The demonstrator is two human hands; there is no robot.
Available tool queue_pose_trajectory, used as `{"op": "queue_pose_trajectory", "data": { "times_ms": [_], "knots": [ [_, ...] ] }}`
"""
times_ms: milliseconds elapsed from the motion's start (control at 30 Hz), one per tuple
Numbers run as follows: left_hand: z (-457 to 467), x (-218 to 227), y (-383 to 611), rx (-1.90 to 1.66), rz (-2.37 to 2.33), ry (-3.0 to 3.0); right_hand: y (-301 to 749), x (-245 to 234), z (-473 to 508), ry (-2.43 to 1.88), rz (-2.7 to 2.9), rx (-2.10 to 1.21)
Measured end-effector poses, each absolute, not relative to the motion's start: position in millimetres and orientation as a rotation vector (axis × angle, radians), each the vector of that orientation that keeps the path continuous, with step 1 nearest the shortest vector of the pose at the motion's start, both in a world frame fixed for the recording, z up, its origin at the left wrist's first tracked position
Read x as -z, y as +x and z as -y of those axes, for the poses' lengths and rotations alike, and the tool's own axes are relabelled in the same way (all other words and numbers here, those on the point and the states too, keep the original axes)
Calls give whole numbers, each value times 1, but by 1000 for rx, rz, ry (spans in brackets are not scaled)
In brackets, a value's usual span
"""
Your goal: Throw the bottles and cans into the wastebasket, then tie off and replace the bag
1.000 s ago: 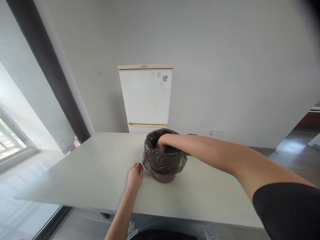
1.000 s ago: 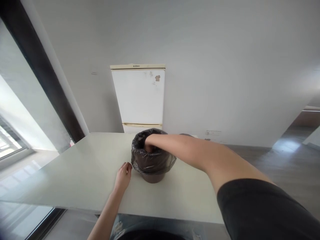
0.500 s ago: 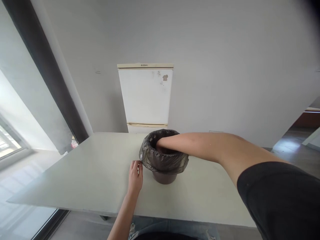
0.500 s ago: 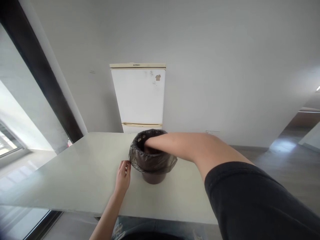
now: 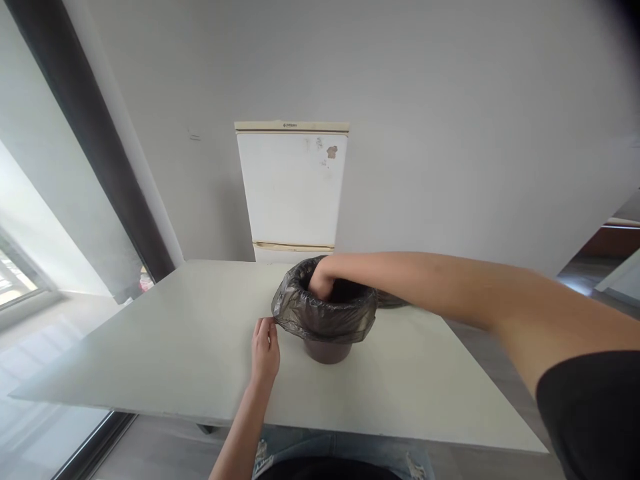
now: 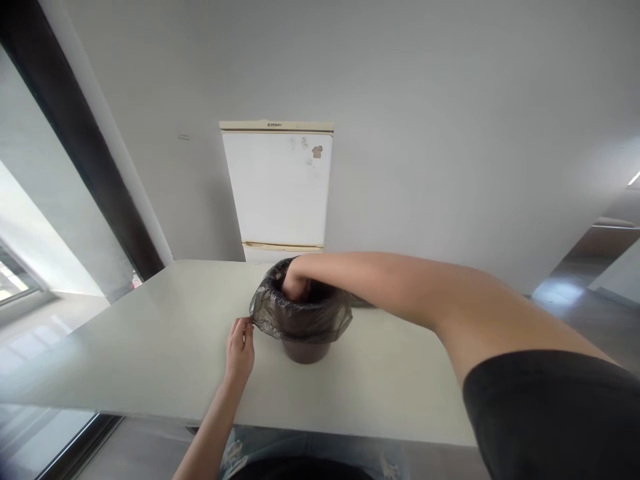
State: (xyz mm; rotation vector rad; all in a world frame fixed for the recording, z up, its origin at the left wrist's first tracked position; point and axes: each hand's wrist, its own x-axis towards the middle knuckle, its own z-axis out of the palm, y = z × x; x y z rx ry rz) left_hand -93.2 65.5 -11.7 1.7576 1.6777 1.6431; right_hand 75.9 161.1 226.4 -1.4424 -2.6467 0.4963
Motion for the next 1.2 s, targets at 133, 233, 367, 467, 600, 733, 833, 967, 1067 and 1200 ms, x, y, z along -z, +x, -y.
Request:
{"op": "queue_pose_trajectory", "data": {
  "times_ms": [133, 233, 367, 467, 600, 733, 833, 967, 1067, 1200],
  "knots": [
    [-67, 17, -108, -1778, -1696, 1544, 108, -270, -155, -1530, 2907, -1029],
    [-65, 14, -111, -1878, -1646, 1457, 147, -291, -134, -1056, 2861, -871],
    [-60, -7, -96, -1924, -1401, 1632, 199, -270, -108, -966, 2244, -433],
    [-67, -25, -84, -1786, -1231, 1827, 229, -226, -106, -911, 1986, -532],
    [-90, -33, -82, -1543, -1050, 1846, 251, -150, -113, -751, 1825, -835],
    [-109, -17, -81, -1344, -1042, 1783, 247, -84, -109, -786, 1811, -975],
    [-112, -4, -75, -1325, -1017, 1736, 238, -60, -104, -814, 1721, -1049],
    [-105, -1, -78, -1389, -943, 1673, 235, -47, -93, -800, 1642, -1059],
    [-93, -1, -90, -1367, -906, 1604, 237, -31, -82, -807, 1577, -1122],
    [-78, 11, -99, -1181, -980, 1645, 231, -4, -71, -908, 1600, -1181]
  ]
}}
